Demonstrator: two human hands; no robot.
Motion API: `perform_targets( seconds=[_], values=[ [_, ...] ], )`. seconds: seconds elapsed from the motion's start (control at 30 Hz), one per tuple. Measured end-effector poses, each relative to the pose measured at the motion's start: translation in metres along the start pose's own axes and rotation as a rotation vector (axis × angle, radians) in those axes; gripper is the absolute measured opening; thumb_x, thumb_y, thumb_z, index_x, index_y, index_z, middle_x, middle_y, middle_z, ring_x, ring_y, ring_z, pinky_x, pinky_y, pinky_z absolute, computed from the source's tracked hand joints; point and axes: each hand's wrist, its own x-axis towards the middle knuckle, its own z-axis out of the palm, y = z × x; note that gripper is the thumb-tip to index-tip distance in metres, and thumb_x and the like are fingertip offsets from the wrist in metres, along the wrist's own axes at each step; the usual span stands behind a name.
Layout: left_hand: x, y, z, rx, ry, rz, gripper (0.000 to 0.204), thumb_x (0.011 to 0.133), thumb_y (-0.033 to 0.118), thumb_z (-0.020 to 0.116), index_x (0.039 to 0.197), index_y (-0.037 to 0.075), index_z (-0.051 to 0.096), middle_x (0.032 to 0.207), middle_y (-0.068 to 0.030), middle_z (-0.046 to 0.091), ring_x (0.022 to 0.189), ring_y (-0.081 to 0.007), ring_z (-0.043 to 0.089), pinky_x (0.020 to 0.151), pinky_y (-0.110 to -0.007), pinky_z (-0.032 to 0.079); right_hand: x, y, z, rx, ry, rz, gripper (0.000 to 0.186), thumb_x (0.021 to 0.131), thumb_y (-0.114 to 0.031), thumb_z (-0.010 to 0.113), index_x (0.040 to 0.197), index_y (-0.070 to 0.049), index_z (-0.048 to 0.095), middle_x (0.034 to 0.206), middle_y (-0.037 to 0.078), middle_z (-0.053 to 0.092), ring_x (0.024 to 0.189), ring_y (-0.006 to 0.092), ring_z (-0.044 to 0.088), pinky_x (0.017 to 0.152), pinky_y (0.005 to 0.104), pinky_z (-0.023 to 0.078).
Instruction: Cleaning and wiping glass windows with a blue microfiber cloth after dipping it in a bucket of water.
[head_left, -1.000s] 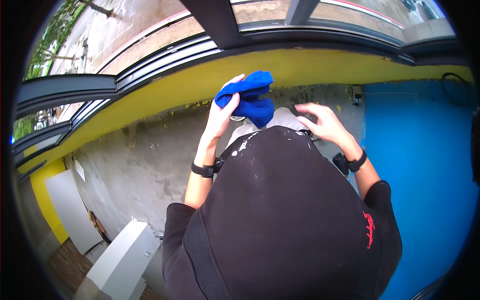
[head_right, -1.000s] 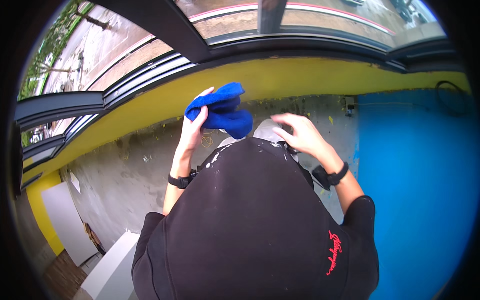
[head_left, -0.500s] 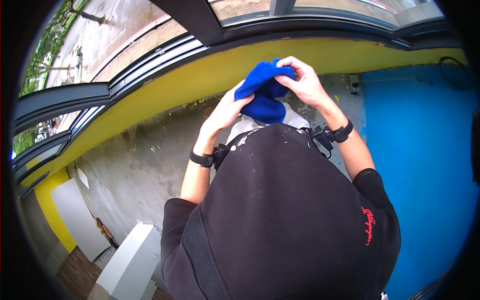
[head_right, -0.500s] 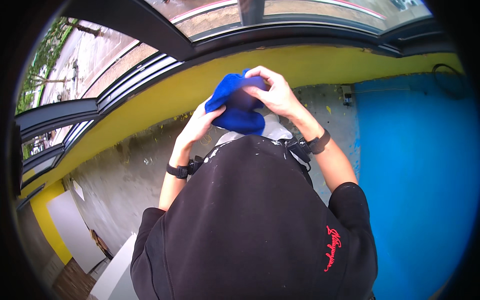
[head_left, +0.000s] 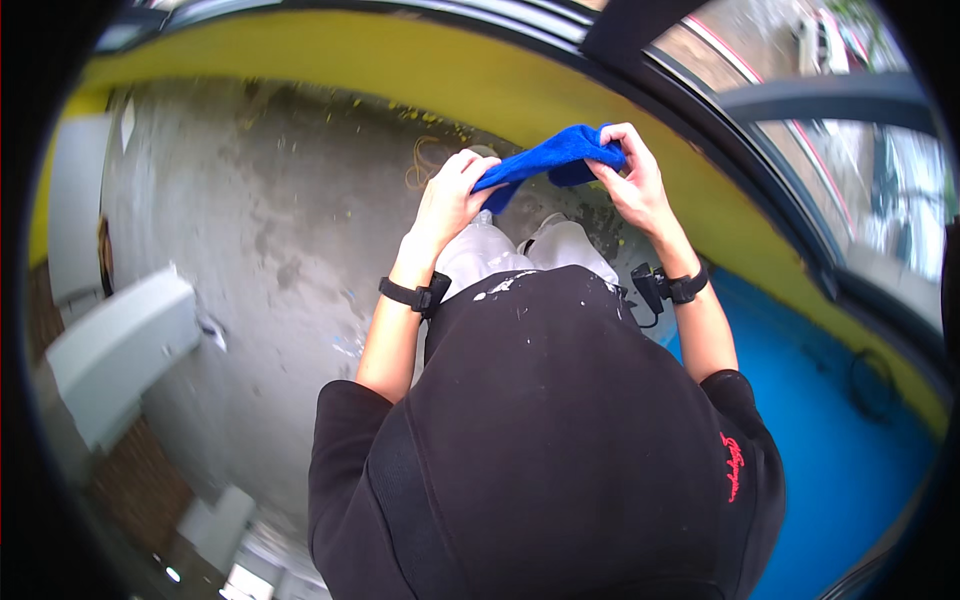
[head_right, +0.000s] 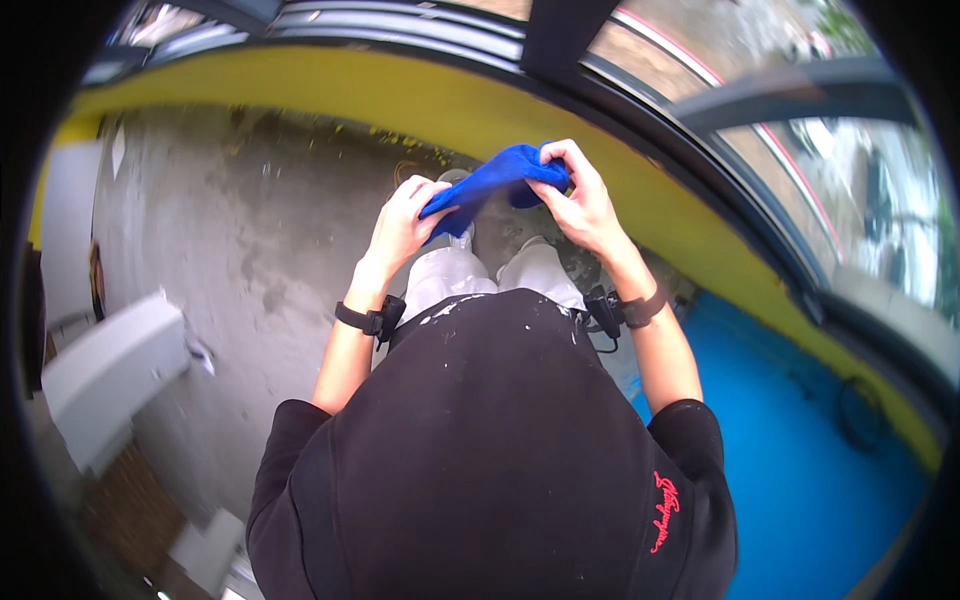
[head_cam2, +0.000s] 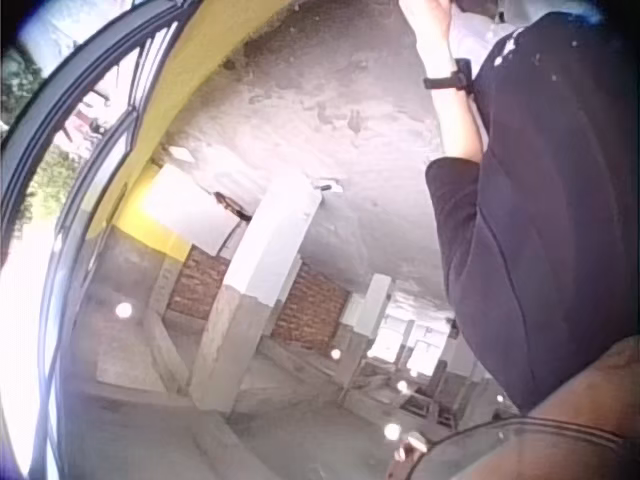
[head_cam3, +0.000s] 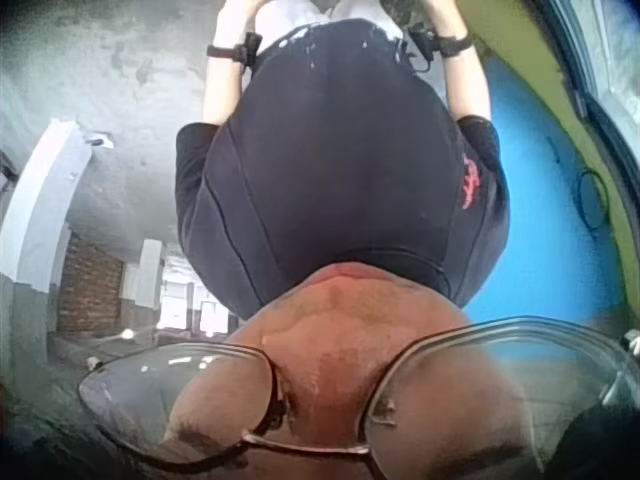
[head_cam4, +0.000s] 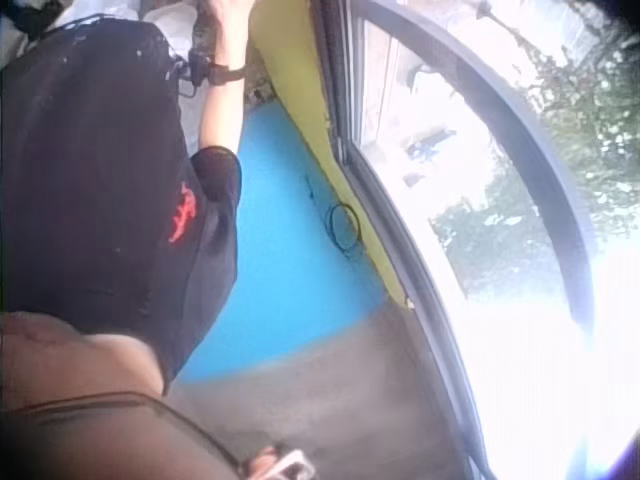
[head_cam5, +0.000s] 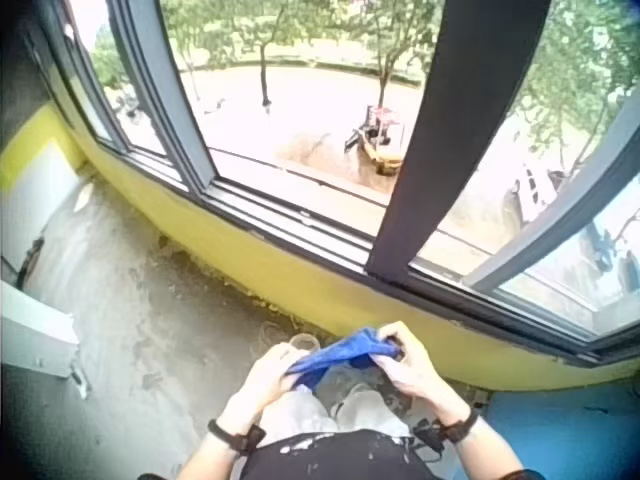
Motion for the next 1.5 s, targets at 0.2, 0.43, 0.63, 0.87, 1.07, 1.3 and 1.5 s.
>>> perform_targets(
  seconds=[0.2,0.43,0.63,0.87,1.07,1.3,1.5],
  values=[
    [-0.079,-0.022,-0.007,-0.177,0.045,-0.521,0.027,0.089,0.011,0.073,0.116,0.004,0.071,0.089,-0.0116,0.070,0.081,-0.0236,0.069,0.076,-0.033,0.053,0.031,0.044,0.045,-0.152,-0.253,0.134,0.025,0.088,-0.005,0.074,0.101,-0.008,0.052,0.090,-0.001,0.053,0.081,0.0081,0.049,0.074,0.0248,0.044],
    [-0.100,-0.046,0.010,-0.425,0.357,-0.829,0.028,0.090,0.025,0.075,0.109,0.004,0.074,0.090,-0.0139,0.075,0.077,-0.0229,0.071,0.073,-0.035,0.054,0.072,0.093,0.112,0.104,-0.309,0.358,0.027,0.088,-0.004,0.076,0.092,-0.012,0.050,0.087,-0.005,0.053,0.081,0.0047,0.049,0.075,0.0213,0.041],
    [-0.124,-0.093,0.051,-1.212,0.667,-1.074,0.047,0.100,0.043,0.065,0.124,0.003,0.065,0.109,-0.0032,0.067,0.095,-0.0112,0.061,0.083,-0.029,0.050,0.079,0.098,0.198,-0.013,-0.654,0.362,0.025,0.087,-0.007,0.078,0.095,-0.010,0.054,0.093,-0.002,0.057,0.088,0.0078,0.053,0.083,0.0254,0.046],
    [-0.170,-0.116,0.112,-1.158,0.700,-1.217,0.078,0.081,0.052,0.082,0.134,0.002,0.054,0.124,-0.0160,0.067,0.113,-0.0230,0.066,0.099,-0.038,0.051,0.067,0.138,0.227,0.117,-1.371,0.727,0.017,0.093,0.004,0.065,0.107,-0.004,0.069,0.136,0.008,0.060,0.114,0.0165,0.063,0.099,0.0306,0.051],
    [-0.243,-0.129,0.248,-0.710,1.057,-1.436,0.053,0.076,0.010,0.073,0.125,-0.003,0.056,0.106,-0.0182,0.070,0.096,-0.0270,0.069,0.088,-0.040,0.055,0.064,0.255,0.239,-0.054,-1.166,1.137,0.031,0.092,0.007,0.052,0.119,-0.004,0.062,0.130,0.009,0.067,0.093,0.0134,0.066,0.087,0.0309,0.057],
    [-0.224,-0.176,0.311,-0.790,1.045,-1.649,0.052,0.077,0.002,0.072,0.126,-0.006,0.055,0.109,-0.0174,0.069,0.099,-0.0240,0.067,0.089,-0.037,0.053,0.119,0.508,0.217,-0.790,-1.093,0.493,0.041,0.091,-0.025,0.071,0.122,0.001,0.063,0.123,0.016,0.070,0.107,0.0285,0.069,0.095,0.0377,0.053],
    [-0.250,-0.220,0.378,-0.992,0.973,-1.691,0.057,0.079,0.002,0.071,0.133,-0.003,0.053,0.114,-0.0140,0.067,0.102,-0.0222,0.065,0.090,-0.035,0.053,0.111,0.600,0.268,-0.873,-1.267,0.458,0.072,0.091,-0.038,0.069,0.145,0.004,0.047,0.148,0.027,0.050,0.138,0.0395,0.048,0.116,0.0404,0.037]
  ],
)
